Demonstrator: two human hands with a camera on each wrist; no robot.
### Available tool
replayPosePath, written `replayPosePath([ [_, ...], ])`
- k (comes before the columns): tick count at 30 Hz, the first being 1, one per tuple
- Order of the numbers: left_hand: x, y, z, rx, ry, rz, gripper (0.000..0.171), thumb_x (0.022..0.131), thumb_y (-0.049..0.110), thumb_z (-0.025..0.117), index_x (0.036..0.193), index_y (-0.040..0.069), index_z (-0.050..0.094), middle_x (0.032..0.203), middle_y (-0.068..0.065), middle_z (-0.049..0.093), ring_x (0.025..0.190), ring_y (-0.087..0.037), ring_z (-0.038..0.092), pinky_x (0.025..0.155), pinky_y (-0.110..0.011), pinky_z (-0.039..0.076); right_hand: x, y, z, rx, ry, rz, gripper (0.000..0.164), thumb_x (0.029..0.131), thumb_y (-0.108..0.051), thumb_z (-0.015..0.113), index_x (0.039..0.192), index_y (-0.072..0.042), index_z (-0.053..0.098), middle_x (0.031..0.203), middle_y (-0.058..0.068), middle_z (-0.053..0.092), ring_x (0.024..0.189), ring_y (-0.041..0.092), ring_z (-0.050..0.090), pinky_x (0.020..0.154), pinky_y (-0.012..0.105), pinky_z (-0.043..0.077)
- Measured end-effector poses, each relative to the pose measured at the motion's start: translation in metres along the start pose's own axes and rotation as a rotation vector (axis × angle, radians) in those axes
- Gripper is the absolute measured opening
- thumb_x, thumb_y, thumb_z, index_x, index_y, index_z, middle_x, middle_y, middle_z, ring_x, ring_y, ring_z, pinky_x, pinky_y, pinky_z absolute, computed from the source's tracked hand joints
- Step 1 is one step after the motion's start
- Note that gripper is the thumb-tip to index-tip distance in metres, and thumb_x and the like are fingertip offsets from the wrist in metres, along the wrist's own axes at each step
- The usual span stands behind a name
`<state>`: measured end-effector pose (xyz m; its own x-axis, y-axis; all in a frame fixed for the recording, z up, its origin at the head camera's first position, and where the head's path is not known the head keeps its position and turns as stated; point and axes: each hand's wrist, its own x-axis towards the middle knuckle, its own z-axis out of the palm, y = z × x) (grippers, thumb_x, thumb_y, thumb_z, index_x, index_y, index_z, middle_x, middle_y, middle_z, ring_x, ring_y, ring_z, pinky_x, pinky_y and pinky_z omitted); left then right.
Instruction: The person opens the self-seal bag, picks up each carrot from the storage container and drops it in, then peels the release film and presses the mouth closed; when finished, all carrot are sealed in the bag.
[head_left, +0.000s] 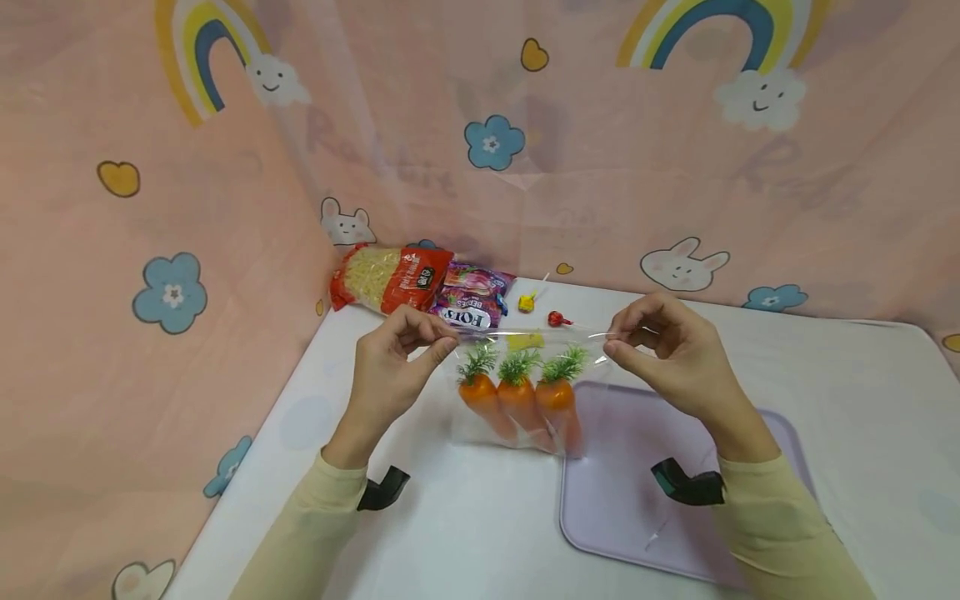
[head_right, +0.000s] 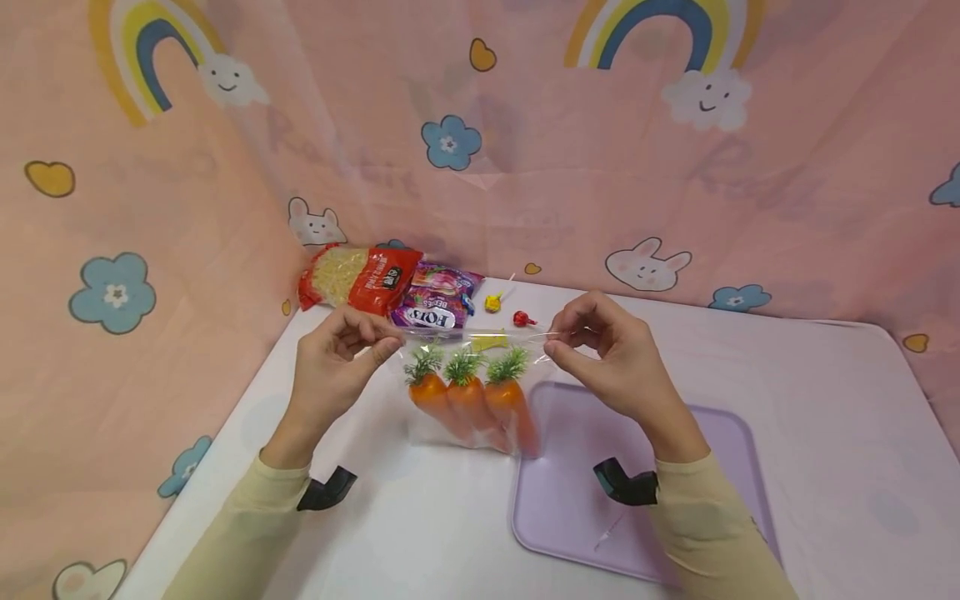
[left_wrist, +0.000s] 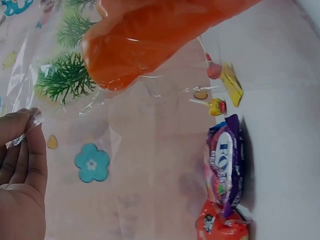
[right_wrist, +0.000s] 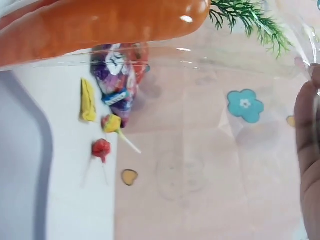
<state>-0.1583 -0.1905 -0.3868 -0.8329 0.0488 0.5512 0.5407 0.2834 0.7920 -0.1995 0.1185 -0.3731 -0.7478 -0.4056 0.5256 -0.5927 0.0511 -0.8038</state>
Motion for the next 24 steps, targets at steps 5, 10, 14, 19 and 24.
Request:
replayPosePath([
  [5,-0.004,0.006,0.006,0.002,-0.033,0.095,0.024,0.077,-0.009,0.071,0.081,0.000,0.048,0.091,-0.012,0.068,0.085,-0.019,0.066,0.081,-0.032,0.055,0.003,-0.023,0.003,-0.381,-0.076,-0.083,0.047,0.073,-0.001,0.075,0.116,-0.004,0.057,0.108,0.003,0.059,0.098,0.016,0.055,0.088,0.025,0.044],
  [10,-0.007,0.012,0.014,0.090,-0.074,0.239,0.024,0.080,-0.002,0.072,0.082,0.006,0.050,0.092,-0.004,0.069,0.084,-0.013,0.066,0.078,-0.028,0.055,0.011,-0.047,0.018,-0.646,-0.226,-0.093,0.054,0.078,-0.042,0.075,0.125,-0.024,0.057,0.123,-0.010,0.054,0.109,0.013,0.052,0.089,0.039,0.045],
  [14,-0.008,0.025,0.016,0.170,-0.111,0.348,0.022,0.081,0.001,0.072,0.081,0.008,0.051,0.092,0.000,0.069,0.085,-0.011,0.065,0.072,-0.022,0.053,0.021,-0.063,0.034,-0.755,-0.359,-0.043,0.046,0.084,-0.061,0.057,0.117,-0.028,0.061,0.112,-0.015,0.057,0.096,0.007,0.056,0.076,0.034,0.050],
  [19,-0.009,0.034,0.018,0.198,-0.130,0.398,0.022,0.081,0.002,0.071,0.080,0.009,0.050,0.091,0.000,0.069,0.082,-0.009,0.064,0.068,-0.019,0.052,0.027,-0.071,0.044,-0.762,-0.437,-0.058,0.030,0.084,-0.055,0.061,0.097,-0.028,0.066,0.089,-0.017,0.056,0.078,0.000,0.054,0.060,0.023,0.046],
  [24,-0.011,0.038,0.017,0.183,-0.131,0.370,0.023,0.080,0.000,0.071,0.080,0.008,0.050,0.091,-0.001,0.069,0.082,-0.009,0.065,0.070,-0.020,0.053,0.026,-0.069,0.050,-0.748,-0.416,-0.115,0.018,0.080,-0.042,0.072,0.087,-0.027,0.065,0.081,-0.017,0.055,0.067,0.000,0.051,0.054,0.020,0.043],
])
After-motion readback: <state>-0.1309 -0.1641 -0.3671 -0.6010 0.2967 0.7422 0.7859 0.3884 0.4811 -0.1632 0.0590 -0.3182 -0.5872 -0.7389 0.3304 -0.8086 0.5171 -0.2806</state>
